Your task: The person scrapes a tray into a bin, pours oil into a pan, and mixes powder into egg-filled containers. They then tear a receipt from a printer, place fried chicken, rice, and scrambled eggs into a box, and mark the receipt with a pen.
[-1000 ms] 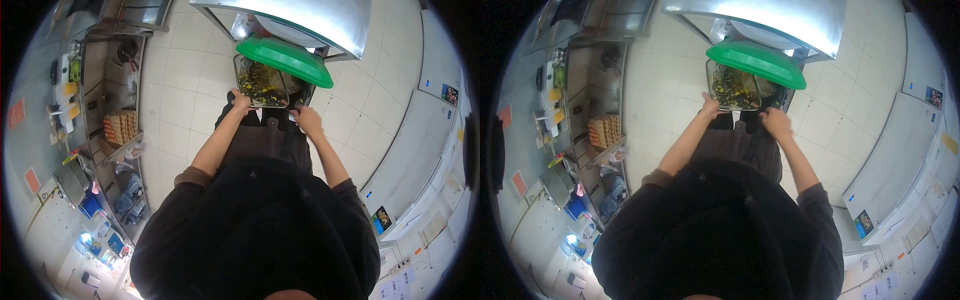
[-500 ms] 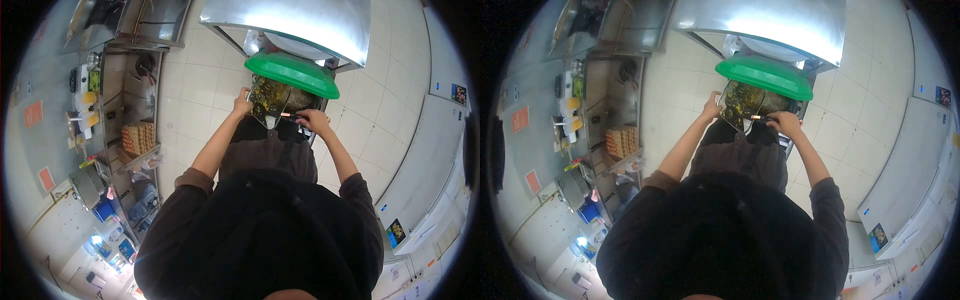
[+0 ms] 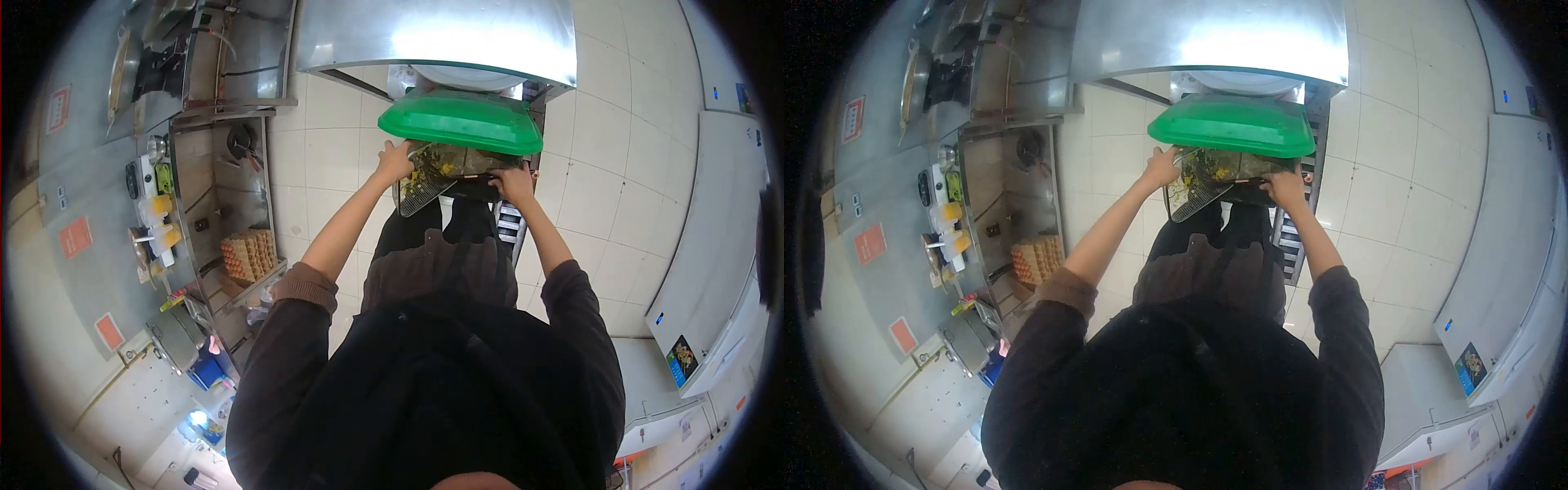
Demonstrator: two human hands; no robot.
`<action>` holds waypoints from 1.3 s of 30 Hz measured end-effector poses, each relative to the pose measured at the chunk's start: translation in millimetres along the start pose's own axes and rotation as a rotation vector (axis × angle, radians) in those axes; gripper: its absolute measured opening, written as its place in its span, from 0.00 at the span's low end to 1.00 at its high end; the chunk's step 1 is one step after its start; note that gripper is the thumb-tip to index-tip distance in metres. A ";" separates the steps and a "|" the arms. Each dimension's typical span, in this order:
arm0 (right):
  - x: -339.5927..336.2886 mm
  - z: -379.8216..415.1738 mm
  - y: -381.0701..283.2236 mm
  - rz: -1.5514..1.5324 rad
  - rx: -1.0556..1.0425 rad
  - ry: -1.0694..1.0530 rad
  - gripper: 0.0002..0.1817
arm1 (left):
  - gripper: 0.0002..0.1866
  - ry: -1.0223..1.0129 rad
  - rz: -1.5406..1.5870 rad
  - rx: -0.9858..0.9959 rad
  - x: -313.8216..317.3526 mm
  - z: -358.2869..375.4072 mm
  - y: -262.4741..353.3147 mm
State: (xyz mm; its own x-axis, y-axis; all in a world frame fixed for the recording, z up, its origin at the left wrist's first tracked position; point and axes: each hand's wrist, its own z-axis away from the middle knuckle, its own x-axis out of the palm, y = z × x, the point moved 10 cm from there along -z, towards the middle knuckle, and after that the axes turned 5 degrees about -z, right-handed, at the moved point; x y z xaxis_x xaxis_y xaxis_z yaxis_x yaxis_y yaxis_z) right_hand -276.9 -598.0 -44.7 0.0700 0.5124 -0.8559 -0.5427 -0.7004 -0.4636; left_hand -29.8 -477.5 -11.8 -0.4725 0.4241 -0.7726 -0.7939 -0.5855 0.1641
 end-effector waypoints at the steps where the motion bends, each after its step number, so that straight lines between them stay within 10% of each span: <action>1: 13.6 3.2 5.3 0.038 0.027 -0.057 0.15 | 0.37 -0.003 -0.006 0.005 -4.0 0.9 4.5; 10: -26.3 58.1 61.7 0.045 0.409 0.087 0.15 | 0.31 0.199 0.074 0.165 -8.0 11.6 29.1; 18: -71.7 184.7 85.4 -0.438 0.909 -0.132 0.19 | 0.28 0.440 -0.625 0.690 13.9 83.1 69.9; 25: -43.9 114.0 -39.0 -0.904 0.294 0.117 0.20 | 0.26 0.419 -0.839 0.970 41.9 100.7 74.6; 39: -18.0 86.9 -33.7 -0.465 0.340 0.290 0.17 | 0.17 0.438 -0.910 1.102 40.6 103.1 100.1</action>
State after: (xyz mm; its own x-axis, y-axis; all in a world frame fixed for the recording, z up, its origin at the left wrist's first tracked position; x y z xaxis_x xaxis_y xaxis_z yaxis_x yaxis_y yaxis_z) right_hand -332.6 -540.5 6.2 0.5592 0.5357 -0.6327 -0.6330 -0.2170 -0.7432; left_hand -167.9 -447.6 36.5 0.3212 -0.0049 -0.9470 -0.7225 0.6452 -0.2484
